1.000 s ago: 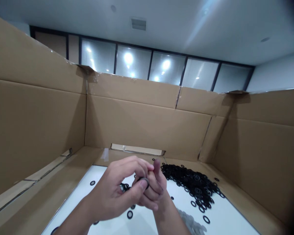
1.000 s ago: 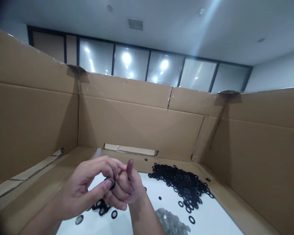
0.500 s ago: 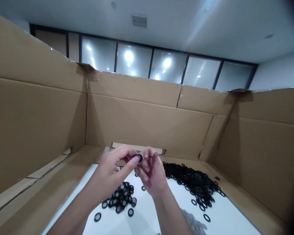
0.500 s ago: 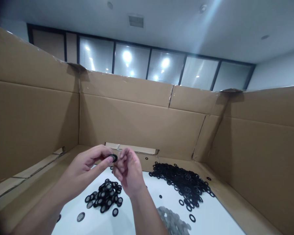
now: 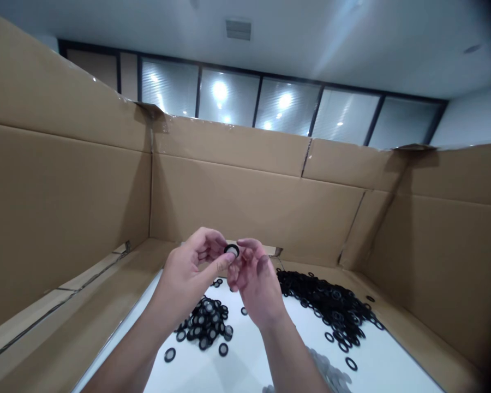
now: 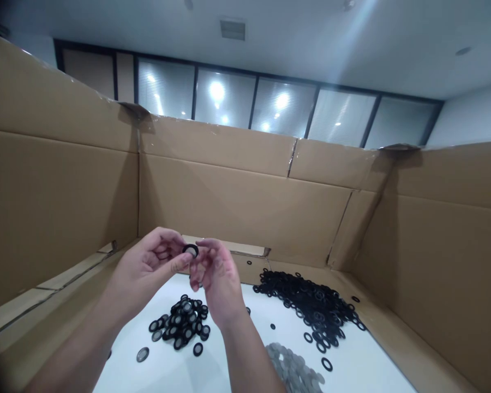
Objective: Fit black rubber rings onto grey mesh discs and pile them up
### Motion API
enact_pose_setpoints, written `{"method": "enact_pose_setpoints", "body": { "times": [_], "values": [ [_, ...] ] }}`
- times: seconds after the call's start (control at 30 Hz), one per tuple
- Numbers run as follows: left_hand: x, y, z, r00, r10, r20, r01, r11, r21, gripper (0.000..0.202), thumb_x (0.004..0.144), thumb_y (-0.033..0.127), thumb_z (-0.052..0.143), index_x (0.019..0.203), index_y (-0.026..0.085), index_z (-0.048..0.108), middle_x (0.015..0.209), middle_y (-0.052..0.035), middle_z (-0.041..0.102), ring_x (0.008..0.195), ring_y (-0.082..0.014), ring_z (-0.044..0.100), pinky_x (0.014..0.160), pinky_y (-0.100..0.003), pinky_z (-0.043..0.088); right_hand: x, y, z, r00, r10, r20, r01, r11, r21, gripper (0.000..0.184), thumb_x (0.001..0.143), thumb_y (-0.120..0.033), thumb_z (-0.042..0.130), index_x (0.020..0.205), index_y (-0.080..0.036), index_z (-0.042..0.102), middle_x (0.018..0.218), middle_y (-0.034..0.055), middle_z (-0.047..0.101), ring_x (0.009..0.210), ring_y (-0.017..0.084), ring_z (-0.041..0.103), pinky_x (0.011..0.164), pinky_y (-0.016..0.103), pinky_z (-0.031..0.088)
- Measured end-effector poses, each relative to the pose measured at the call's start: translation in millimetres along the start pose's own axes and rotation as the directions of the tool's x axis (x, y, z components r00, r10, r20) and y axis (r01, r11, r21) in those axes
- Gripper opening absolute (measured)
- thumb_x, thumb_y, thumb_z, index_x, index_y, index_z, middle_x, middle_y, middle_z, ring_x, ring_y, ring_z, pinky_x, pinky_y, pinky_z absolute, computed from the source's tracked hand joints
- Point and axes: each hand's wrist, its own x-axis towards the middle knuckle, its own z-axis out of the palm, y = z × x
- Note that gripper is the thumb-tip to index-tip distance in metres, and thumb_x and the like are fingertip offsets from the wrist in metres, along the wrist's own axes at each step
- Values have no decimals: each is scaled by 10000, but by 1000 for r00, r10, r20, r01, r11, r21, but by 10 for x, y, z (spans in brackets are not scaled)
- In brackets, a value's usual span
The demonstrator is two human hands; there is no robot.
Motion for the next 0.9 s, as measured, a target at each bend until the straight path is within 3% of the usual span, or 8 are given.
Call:
{"method": "enact_pose_setpoints", "body": {
  "times": [0.13,0.33,0.53,0.67,0.73,0.8,0.83,0.9],
  "values": [
    [27,9,-41,998,-53,26,53,999,13,190,876,337,716,965,192,631,837,-8,660,805,-157,658,702,-264,569,-11,-62,-38,989,-125,83,143,953,-266,446,966,-601,532,1026,-239,786,1143,93,552,1016,209,558,752,282,524],
    [57,-25,-81,999,-47,12,46,998,53,191,874,317,704,993,179,648,915,-46,701,863,-191,682,764,-318,567,-24,-123,-40,990,-81,116,120,916,-384,533,1015,-600,411,1107,-231,784,1189,113,565,985,216,570,780,316,488],
    [53,-7,-35,999,53,-11,-52,990,128,149,878,319,704,947,197,655,855,-14,697,804,-172,681,728,-289,562,4,-93,34,996,-90,-11,86,976,-198,530,960,-630,517,985,-197,822,1097,111,632,880,196,578,720,294,475],
    [20,-4,4,990,136,-44,-124,970,209,146,898,325,690,986,216,649,894,-16,703,822,-170,682,735,-280,556,11,-80,71,996,2,-86,-3,1000,-11,540,887,-680,594,924,-194,826,1051,102,677,837,183,580,701,280,488],
    [-32,24,37,958,267,-106,-216,914,344,116,915,296,666,1001,223,637,893,-14,691,806,-162,663,719,-272,538,4,-80,83,992,71,-100,-59,991,117,574,858,-725,590,914,-203,823,1006,93,705,835,183,597,701,272,500],
    [-106,66,91,893,432,-128,-332,823,461,67,922,242,638,985,223,623,842,-5,667,750,-153,634,684,-266,513,-9,-83,93,986,127,-106,-99,967,236,611,834,-769,571,902,-214,818,955,79,728,814,182,617,713,278,518],
    [-146,85,126,867,488,-101,-387,786,482,50,924,217,625,973,223,620,809,1,655,714,-148,619,661,-261,503,-17,-84,96,984,146,-103,-112,953,281,629,819,-788,567,899,-216,816,946,73,736,801,184,628,719,287,528],
    [-218,102,206,858,513,0,-456,763,458,51,927,188,609,960,224,623,769,11,651,650,-134,598,609,-245,488,-33,-85,99,980,177,-90,-138,935,327,655,776,-816,587,909,-216,812,968,68,746,780,192,647,723,313,547]
  ]
}}
